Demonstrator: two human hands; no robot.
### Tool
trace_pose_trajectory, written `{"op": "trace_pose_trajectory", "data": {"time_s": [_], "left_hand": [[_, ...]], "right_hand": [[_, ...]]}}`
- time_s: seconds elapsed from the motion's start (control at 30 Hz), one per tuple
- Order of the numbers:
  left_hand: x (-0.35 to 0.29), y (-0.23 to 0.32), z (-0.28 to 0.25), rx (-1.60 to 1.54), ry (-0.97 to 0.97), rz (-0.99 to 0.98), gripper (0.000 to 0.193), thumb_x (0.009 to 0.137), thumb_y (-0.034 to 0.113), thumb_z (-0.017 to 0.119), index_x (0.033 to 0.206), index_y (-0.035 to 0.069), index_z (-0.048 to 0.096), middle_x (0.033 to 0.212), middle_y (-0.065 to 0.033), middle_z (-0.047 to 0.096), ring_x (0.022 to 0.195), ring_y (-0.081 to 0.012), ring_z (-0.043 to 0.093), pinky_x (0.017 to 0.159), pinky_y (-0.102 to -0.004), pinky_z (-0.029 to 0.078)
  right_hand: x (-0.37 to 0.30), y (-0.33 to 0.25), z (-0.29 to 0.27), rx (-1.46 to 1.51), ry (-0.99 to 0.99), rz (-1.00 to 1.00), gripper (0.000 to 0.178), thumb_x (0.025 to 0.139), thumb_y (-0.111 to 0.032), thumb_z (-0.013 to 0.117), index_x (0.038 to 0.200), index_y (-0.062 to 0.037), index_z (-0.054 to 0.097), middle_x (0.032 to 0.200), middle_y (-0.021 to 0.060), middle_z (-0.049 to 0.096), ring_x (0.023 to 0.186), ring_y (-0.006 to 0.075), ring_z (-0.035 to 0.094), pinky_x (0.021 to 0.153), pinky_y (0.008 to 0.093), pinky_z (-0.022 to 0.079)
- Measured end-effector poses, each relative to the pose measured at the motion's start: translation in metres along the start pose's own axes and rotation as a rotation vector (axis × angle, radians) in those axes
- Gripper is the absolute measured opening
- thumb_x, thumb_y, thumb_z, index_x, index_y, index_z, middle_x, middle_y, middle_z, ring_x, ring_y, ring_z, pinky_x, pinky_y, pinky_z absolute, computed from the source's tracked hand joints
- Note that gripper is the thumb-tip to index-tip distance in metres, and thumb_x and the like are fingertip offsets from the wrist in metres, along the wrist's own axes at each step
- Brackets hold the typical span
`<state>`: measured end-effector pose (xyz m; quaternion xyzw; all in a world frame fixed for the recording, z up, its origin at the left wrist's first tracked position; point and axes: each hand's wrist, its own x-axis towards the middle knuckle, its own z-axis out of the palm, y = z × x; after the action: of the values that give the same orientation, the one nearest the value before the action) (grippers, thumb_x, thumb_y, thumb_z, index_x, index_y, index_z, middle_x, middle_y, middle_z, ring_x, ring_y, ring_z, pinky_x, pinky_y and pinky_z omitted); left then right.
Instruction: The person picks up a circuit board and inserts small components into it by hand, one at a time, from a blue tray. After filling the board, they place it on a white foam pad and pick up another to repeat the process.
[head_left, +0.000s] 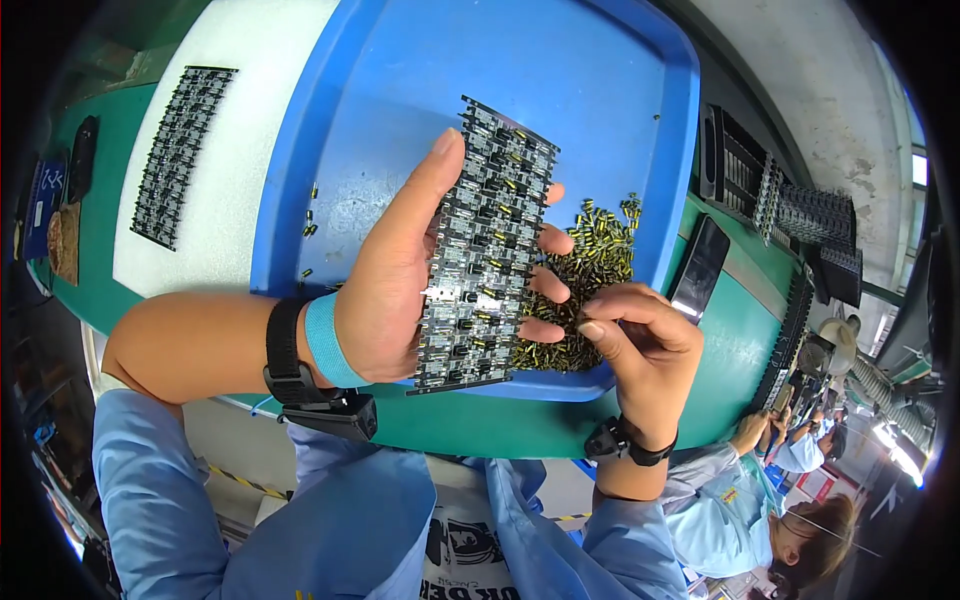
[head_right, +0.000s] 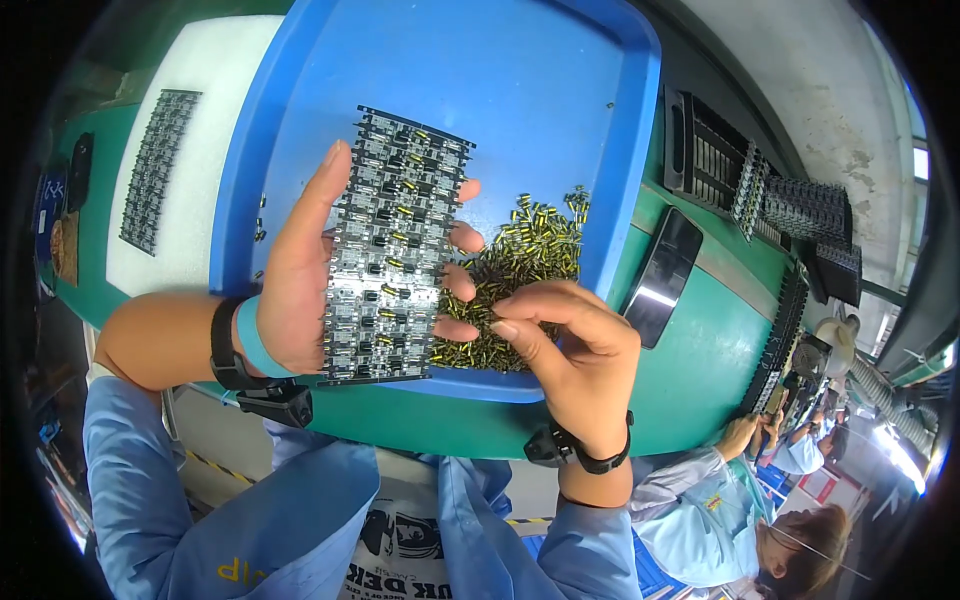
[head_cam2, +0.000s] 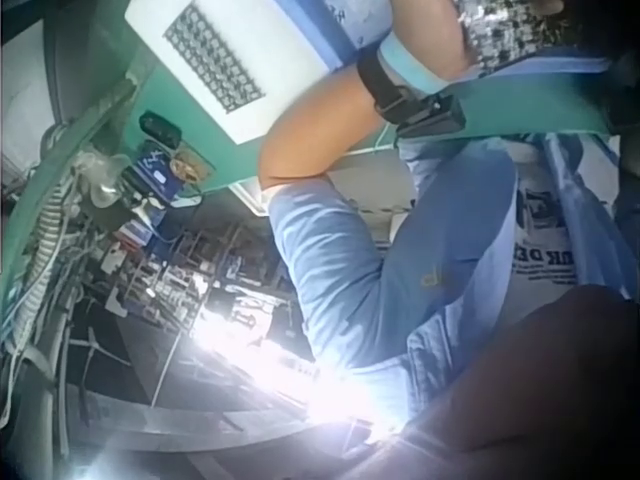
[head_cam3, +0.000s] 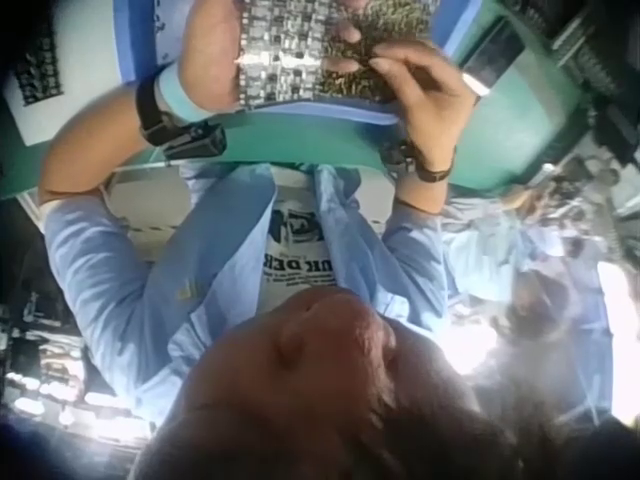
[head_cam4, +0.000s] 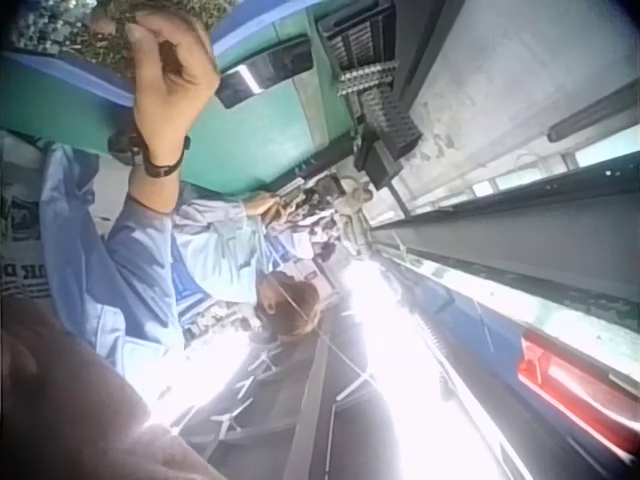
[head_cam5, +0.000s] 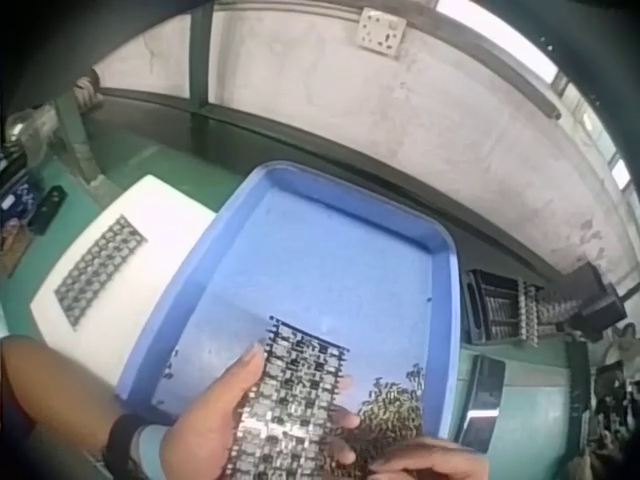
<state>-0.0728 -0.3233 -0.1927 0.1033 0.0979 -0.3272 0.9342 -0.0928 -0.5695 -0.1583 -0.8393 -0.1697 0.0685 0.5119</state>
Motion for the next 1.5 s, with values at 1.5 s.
{"op": "trace_pose_trajectory", "data": {"time_s": [1.5], "left_hand": [[0.000, -0.012, 0.006, 0.088, 0.097, 0.068, 0.062, 0.102, 0.069, 0.056, 0.120, 0.011, 0.063, 0.100, -0.0076, 0.067, 0.086, -0.0177, 0.067, 0.078, -0.0316, 0.059]], "right_hand": [[-0.011, -0.018, 0.052, -0.188, -0.018, -0.387, 0.041, 0.062, -0.004, 0.088, 0.102, -0.0136, 0.085, 0.095, 0.0022, 0.059, 0.090, 0.0243, 0.054, 0.100, 0.0468, 0.053]]}}
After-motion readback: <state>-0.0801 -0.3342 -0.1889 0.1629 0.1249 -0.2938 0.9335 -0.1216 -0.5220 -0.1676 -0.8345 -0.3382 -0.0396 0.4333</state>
